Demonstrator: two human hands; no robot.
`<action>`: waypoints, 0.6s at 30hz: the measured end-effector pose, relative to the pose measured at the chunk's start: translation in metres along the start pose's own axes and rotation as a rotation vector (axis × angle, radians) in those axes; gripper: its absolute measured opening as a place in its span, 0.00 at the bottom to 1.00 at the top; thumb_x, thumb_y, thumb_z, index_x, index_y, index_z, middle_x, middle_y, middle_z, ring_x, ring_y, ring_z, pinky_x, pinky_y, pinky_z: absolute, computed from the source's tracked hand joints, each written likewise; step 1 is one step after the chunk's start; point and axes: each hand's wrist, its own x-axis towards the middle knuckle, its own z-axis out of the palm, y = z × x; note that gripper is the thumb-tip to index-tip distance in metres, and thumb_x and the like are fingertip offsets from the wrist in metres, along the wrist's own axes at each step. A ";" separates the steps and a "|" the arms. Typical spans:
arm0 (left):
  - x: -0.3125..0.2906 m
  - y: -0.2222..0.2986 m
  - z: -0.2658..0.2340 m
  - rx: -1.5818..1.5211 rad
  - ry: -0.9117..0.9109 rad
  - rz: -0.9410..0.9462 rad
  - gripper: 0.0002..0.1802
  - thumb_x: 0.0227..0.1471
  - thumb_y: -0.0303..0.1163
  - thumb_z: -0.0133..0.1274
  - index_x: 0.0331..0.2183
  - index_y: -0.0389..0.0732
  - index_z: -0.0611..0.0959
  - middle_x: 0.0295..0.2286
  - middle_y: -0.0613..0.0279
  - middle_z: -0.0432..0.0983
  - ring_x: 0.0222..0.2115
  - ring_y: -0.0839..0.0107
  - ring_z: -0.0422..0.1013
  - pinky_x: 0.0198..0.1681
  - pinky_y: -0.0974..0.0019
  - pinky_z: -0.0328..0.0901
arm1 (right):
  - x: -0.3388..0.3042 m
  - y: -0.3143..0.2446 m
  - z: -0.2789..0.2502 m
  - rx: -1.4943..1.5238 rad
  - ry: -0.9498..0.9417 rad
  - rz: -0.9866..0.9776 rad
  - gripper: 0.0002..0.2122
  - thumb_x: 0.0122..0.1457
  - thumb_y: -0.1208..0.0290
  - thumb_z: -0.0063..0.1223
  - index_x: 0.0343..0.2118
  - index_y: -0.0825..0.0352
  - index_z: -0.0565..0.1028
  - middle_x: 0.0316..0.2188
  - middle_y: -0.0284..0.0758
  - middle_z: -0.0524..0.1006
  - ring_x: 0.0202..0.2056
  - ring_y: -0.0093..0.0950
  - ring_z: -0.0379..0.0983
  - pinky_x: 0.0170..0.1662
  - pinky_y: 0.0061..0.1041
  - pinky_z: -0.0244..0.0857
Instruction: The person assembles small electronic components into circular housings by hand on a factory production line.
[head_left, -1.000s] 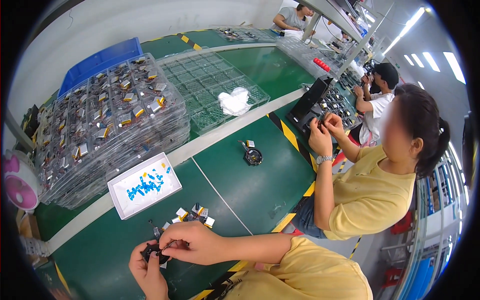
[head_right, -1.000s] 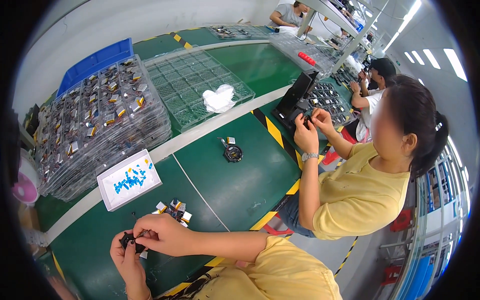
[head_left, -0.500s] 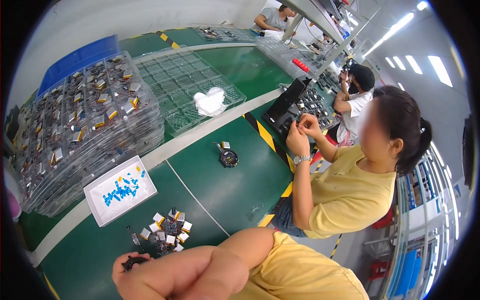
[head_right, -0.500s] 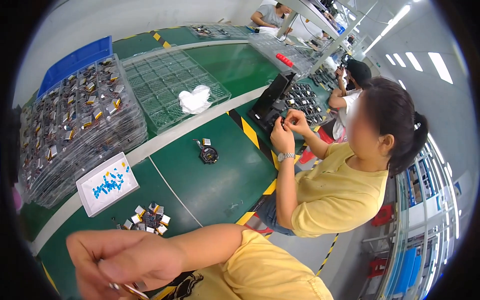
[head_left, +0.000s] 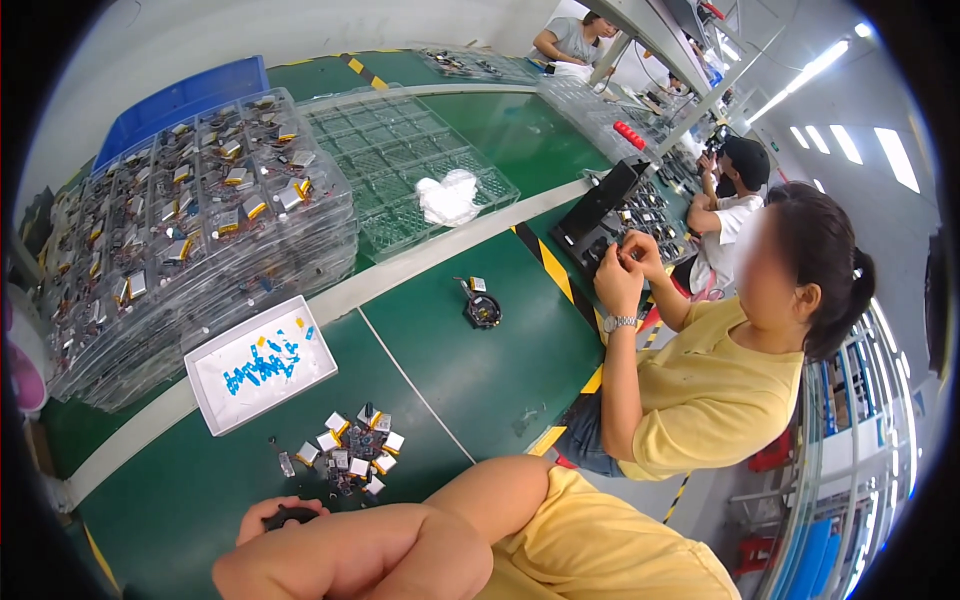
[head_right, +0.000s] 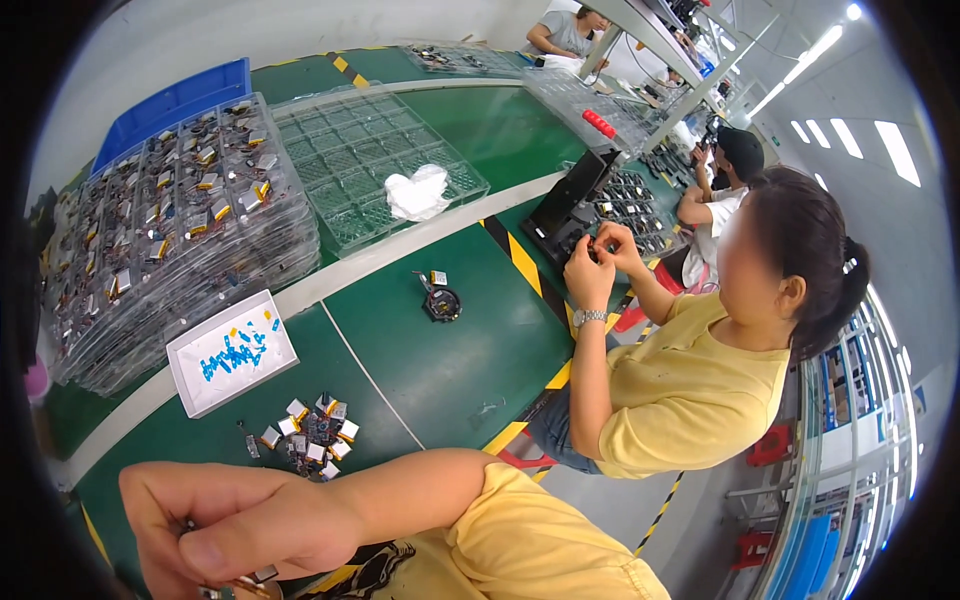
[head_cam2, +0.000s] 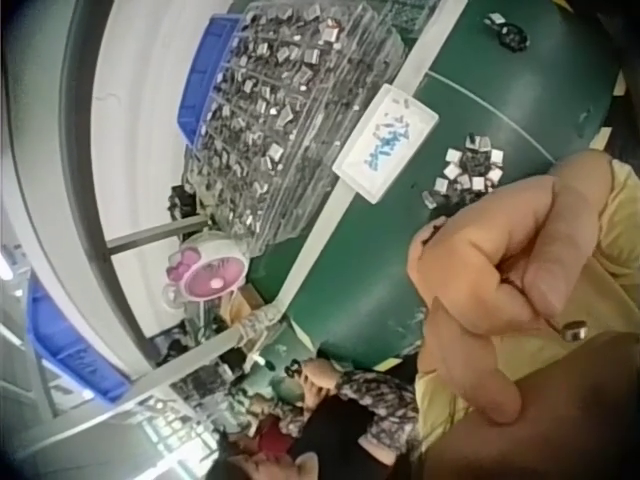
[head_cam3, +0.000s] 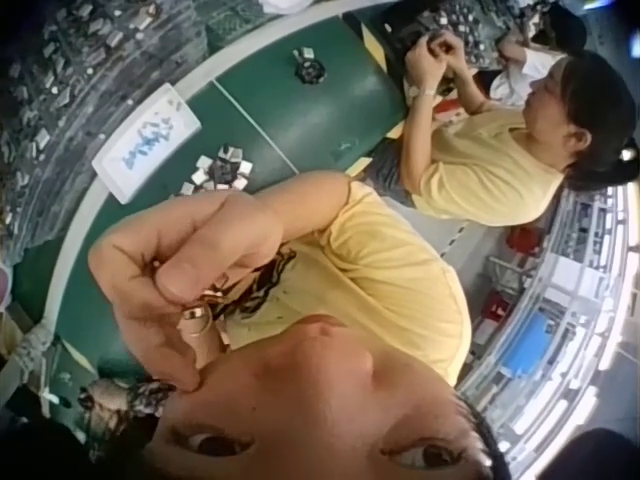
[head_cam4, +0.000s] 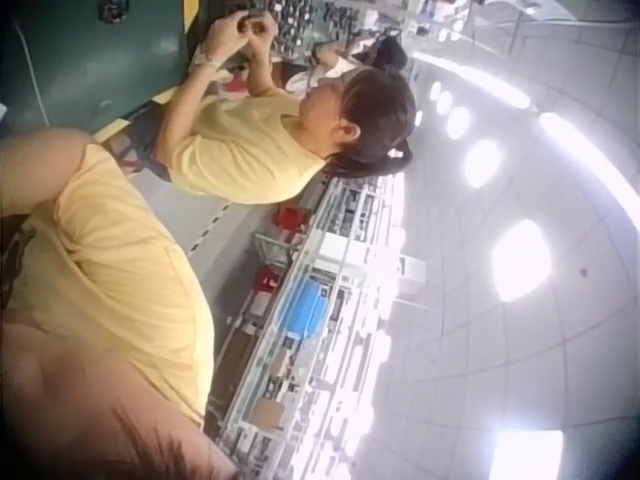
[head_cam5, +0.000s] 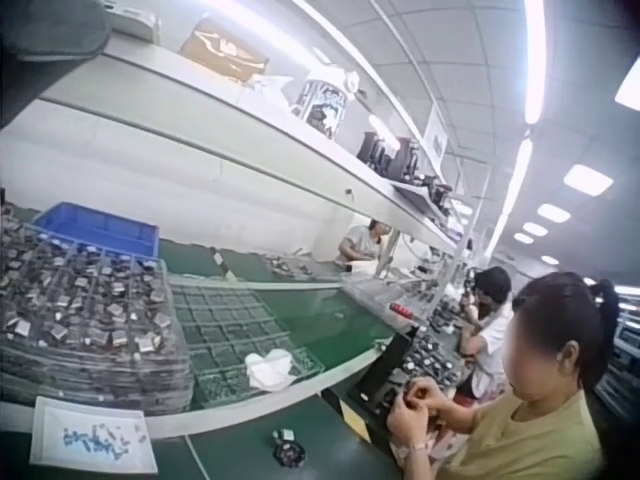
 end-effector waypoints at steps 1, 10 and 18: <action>-0.002 0.007 0.009 -0.001 0.036 0.018 0.06 0.51 0.26 0.45 0.33 0.36 0.68 0.27 0.51 0.70 0.27 0.64 0.69 0.31 0.65 0.66 | 0.006 0.002 0.008 0.059 0.011 -0.031 0.10 0.57 0.68 0.46 0.27 0.70 0.64 0.26 0.42 0.69 0.27 0.30 0.66 0.30 0.25 0.61; -0.008 0.049 0.073 0.084 0.417 0.119 0.12 0.54 0.34 0.41 0.24 0.38 0.65 0.20 0.64 0.61 0.18 0.75 0.62 0.21 0.77 0.59 | -0.016 -0.002 -0.022 -0.098 0.227 0.017 0.11 0.59 0.64 0.43 0.29 0.66 0.59 0.22 0.34 0.68 0.18 0.18 0.64 0.22 0.15 0.58; -0.006 0.028 0.005 0.066 -0.172 0.063 0.10 0.54 0.25 0.44 0.38 0.30 0.73 0.33 0.50 0.74 0.30 0.66 0.72 0.34 0.69 0.68 | -0.050 -0.007 -0.050 -0.330 0.649 0.162 0.08 0.60 0.68 0.44 0.31 0.66 0.62 0.23 0.29 0.63 0.19 0.15 0.61 0.25 0.16 0.55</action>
